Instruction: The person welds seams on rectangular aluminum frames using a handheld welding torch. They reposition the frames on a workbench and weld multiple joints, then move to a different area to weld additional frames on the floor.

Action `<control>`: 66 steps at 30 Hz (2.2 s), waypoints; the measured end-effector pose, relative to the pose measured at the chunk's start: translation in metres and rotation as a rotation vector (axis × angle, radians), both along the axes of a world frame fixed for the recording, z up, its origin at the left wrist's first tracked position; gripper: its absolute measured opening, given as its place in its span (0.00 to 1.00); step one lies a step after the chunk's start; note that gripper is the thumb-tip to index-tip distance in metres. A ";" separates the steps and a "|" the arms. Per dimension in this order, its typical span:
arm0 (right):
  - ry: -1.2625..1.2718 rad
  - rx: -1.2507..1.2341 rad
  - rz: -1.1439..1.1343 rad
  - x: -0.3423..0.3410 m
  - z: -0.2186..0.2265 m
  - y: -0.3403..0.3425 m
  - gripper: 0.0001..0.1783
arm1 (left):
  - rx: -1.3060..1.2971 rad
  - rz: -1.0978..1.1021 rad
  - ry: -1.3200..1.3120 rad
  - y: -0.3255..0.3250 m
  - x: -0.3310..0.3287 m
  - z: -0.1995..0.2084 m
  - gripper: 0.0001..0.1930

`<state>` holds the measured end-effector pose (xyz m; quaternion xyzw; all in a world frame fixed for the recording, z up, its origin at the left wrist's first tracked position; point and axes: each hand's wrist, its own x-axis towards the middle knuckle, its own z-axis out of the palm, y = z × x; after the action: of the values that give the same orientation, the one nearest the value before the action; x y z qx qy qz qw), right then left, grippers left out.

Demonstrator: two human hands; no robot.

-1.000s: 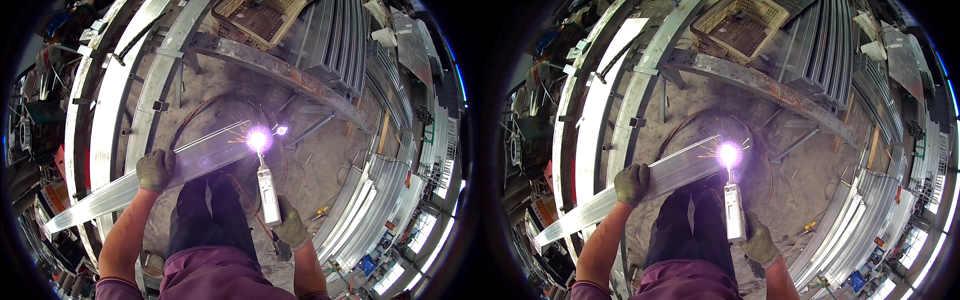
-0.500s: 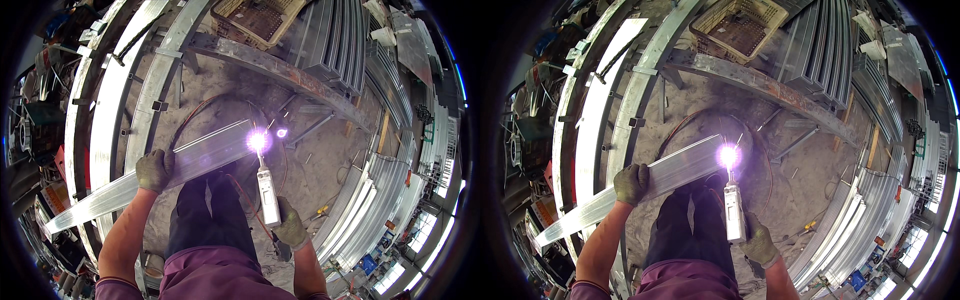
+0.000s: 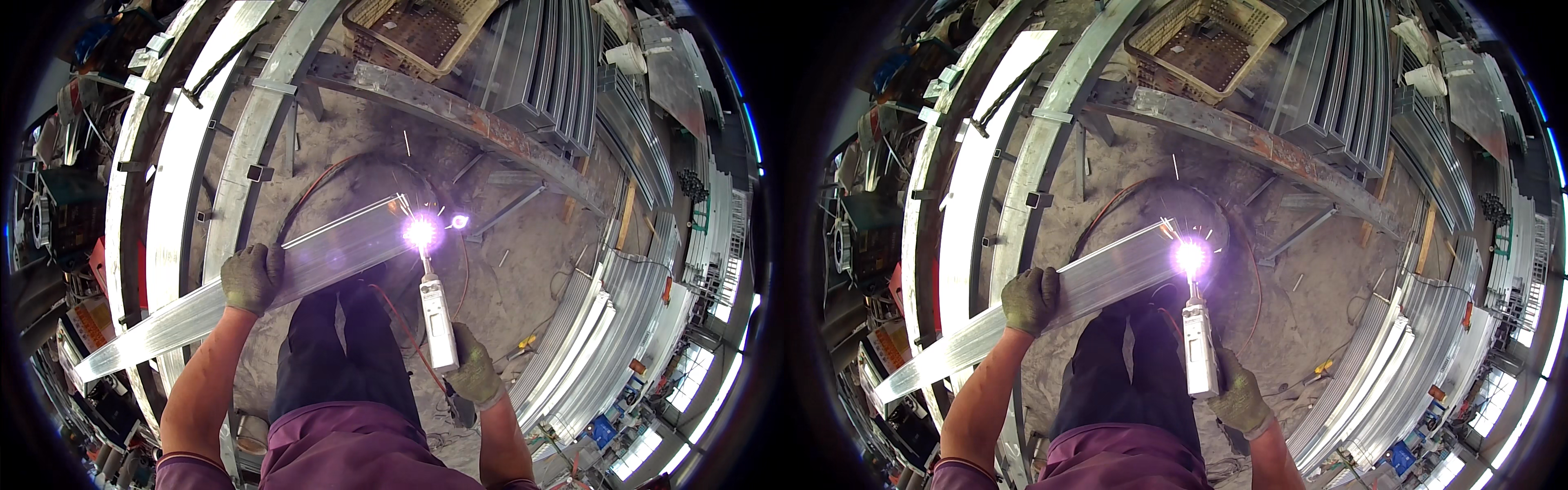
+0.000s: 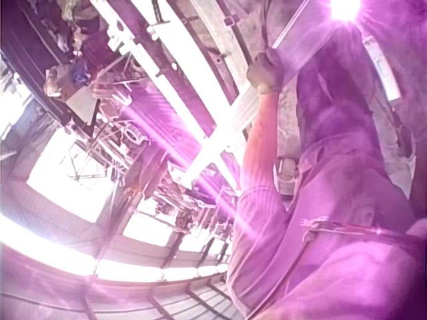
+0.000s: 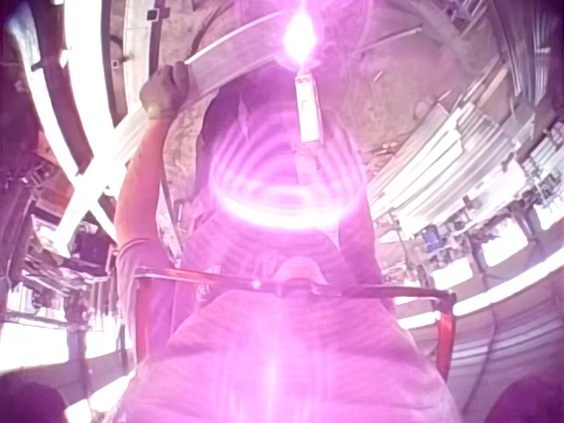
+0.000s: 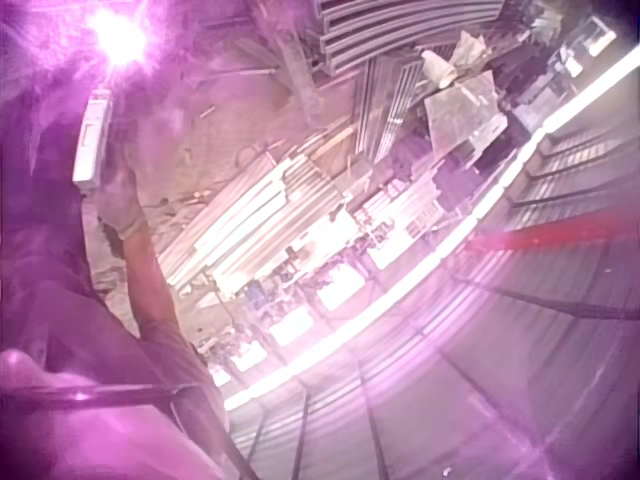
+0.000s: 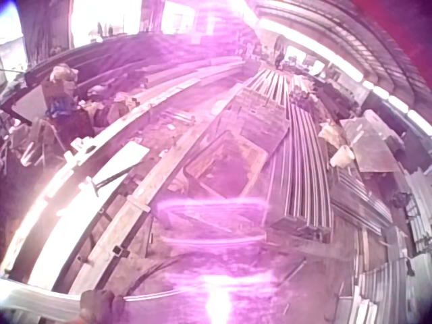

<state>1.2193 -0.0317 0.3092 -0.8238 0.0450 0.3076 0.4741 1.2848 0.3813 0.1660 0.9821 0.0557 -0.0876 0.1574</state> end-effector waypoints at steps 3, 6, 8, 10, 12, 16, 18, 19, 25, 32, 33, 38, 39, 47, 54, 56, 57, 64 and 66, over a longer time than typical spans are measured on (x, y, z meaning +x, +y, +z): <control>0.001 -0.009 0.006 0.000 0.001 -0.001 0.35 | -0.006 -0.004 -0.007 0.000 0.001 0.000 0.21; -0.003 -0.006 0.006 0.000 0.003 0.000 0.35 | -0.001 -0.006 -0.008 0.000 0.000 0.000 0.21; -0.001 0.003 0.004 0.001 0.004 0.000 0.35 | 0.014 -0.008 -0.002 0.000 0.000 -0.001 0.21; -0.001 0.011 -0.003 0.001 0.005 0.000 0.35 | 0.013 -0.009 -0.004 0.000 0.000 -0.001 0.21; -0.002 0.010 -0.005 0.000 0.005 0.000 0.35 | 0.009 -0.010 -0.003 0.000 0.000 -0.001 0.21; 0.011 -0.009 0.007 -0.002 0.004 -0.003 0.35 | -0.002 -0.005 -0.006 0.001 0.000 -0.002 0.21; 0.022 -0.008 0.006 -0.003 0.004 -0.003 0.36 | -0.003 -0.002 -0.010 0.001 -0.001 -0.003 0.20; 0.026 -0.003 0.000 -0.002 0.005 -0.002 0.36 | -0.003 -0.001 -0.012 0.000 -0.001 -0.002 0.20; 0.020 -0.026 0.001 -0.005 0.005 -0.003 0.36 | -0.002 -0.007 -0.016 0.000 0.000 -0.001 0.20; 0.012 0.024 -0.010 -0.005 0.007 -0.003 0.38 | 0.007 -0.005 0.006 0.000 -0.001 -0.001 0.20; 0.025 0.017 -0.011 -0.006 0.007 -0.004 0.38 | 0.003 -0.003 0.005 0.000 0.000 -0.001 0.20; 0.064 0.003 -0.021 -0.005 0.011 -0.003 0.39 | -0.025 -0.012 -0.039 0.001 -0.001 -0.001 0.20; 0.056 -0.001 -0.018 -0.006 0.010 -0.004 0.39 | -0.015 -0.014 -0.028 0.000 -0.001 -0.001 0.20; 0.025 -0.014 0.001 -0.010 0.008 -0.006 0.40 | -0.008 -0.006 0.009 0.001 0.000 0.000 0.21; -0.029 -0.073 0.017 -0.025 -0.016 -0.015 0.26 | -0.015 -0.002 0.002 -0.002 0.002 0.005 0.22; 0.113 -0.081 -0.107 -0.038 -0.027 -0.016 0.24 | -0.017 -0.002 -0.007 -0.001 0.001 0.003 0.22; 0.186 -0.084 -0.172 -0.042 -0.030 -0.017 0.23 | -0.015 -0.003 -0.005 -0.001 0.001 0.002 0.22; -0.073 -0.111 -0.277 -0.056 -0.028 -0.018 0.29 | 0.032 -0.019 0.005 -0.003 0.001 0.003 0.24; -0.156 -0.066 -0.252 -0.046 -0.023 -0.020 0.29 | 0.037 -0.005 0.025 -0.003 0.000 0.002 0.24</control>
<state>1.1733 -0.0517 0.2864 -0.8481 0.1210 0.1790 0.4838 1.2852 0.3787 0.1679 0.9838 0.0566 -0.0993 0.1383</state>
